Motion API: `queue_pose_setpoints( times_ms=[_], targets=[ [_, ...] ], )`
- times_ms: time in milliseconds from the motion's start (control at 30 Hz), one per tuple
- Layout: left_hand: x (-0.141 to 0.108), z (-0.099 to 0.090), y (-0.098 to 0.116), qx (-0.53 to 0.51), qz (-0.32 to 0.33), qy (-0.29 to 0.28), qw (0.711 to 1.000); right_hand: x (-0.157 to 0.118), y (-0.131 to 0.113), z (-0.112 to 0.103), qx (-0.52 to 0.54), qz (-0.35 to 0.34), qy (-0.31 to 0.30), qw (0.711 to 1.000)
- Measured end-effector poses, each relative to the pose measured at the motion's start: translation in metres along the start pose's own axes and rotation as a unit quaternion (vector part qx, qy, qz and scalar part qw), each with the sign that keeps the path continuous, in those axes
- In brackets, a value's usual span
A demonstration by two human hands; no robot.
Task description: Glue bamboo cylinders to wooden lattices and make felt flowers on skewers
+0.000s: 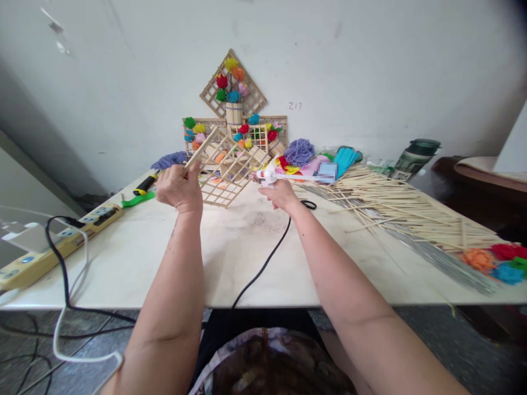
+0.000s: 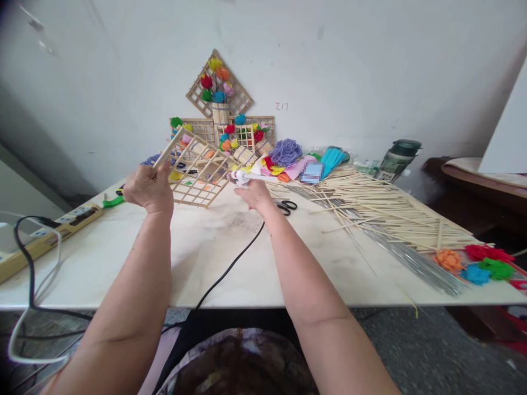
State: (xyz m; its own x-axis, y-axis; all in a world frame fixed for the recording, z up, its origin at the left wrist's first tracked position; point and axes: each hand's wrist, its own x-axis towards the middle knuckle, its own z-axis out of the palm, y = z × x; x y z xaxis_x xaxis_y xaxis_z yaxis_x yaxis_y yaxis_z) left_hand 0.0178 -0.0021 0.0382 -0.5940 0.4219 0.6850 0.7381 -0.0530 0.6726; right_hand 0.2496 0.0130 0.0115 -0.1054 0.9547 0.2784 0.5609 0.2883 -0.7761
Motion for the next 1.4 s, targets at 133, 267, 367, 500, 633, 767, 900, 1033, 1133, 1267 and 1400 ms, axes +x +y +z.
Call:
queue_pose_setpoints(
  times_ms=[133,267,367,500,633,767,900,1033,1133,1267,1400],
  targets=[
    [0.000,0.000,0.000,0.011,0.001,0.015,1.000,-0.001,0.001,0.003,0.018,-0.035,0.011,0.999],
    [0.000,0.001,-0.001,0.022,0.002,0.027,0.999,-0.002,0.002,0.005,0.008,-0.055,0.019,0.998],
    [0.000,0.001,-0.002,0.027,0.001,0.028,0.999,-0.002,0.001,0.003,0.019,-0.055,0.016,0.998],
    [0.000,-0.001,-0.001,0.028,-0.012,0.026,0.999,-0.002,-0.002,-0.005,0.033,-0.045,0.002,0.998],
    [0.001,-0.002,-0.001,0.025,-0.025,0.025,0.999,-0.003,-0.006,-0.014,0.024,-0.028,-0.019,0.999],
    [0.002,-0.001,-0.003,0.029,-0.055,0.048,0.997,-0.007,-0.011,-0.020,0.042,-0.016,-0.036,0.998],
    [0.004,0.001,-0.005,0.027,-0.107,0.057,0.992,-0.010,-0.015,-0.025,0.062,0.003,-0.035,0.997],
    [0.006,0.004,-0.011,0.026,-0.144,0.052,0.988,-0.010,-0.011,-0.033,0.103,0.011,-0.035,0.994],
    [0.006,0.007,-0.018,0.003,-0.150,0.062,0.987,-0.008,-0.006,-0.038,0.147,-0.001,-0.012,0.989],
    [0.005,0.011,-0.022,-0.035,-0.164,0.063,0.984,-0.005,-0.001,-0.040,0.192,0.019,0.046,0.980],
    [0.005,0.014,-0.026,-0.051,-0.164,0.070,0.983,-0.001,0.003,-0.035,0.242,0.030,0.105,0.964]
  ],
)
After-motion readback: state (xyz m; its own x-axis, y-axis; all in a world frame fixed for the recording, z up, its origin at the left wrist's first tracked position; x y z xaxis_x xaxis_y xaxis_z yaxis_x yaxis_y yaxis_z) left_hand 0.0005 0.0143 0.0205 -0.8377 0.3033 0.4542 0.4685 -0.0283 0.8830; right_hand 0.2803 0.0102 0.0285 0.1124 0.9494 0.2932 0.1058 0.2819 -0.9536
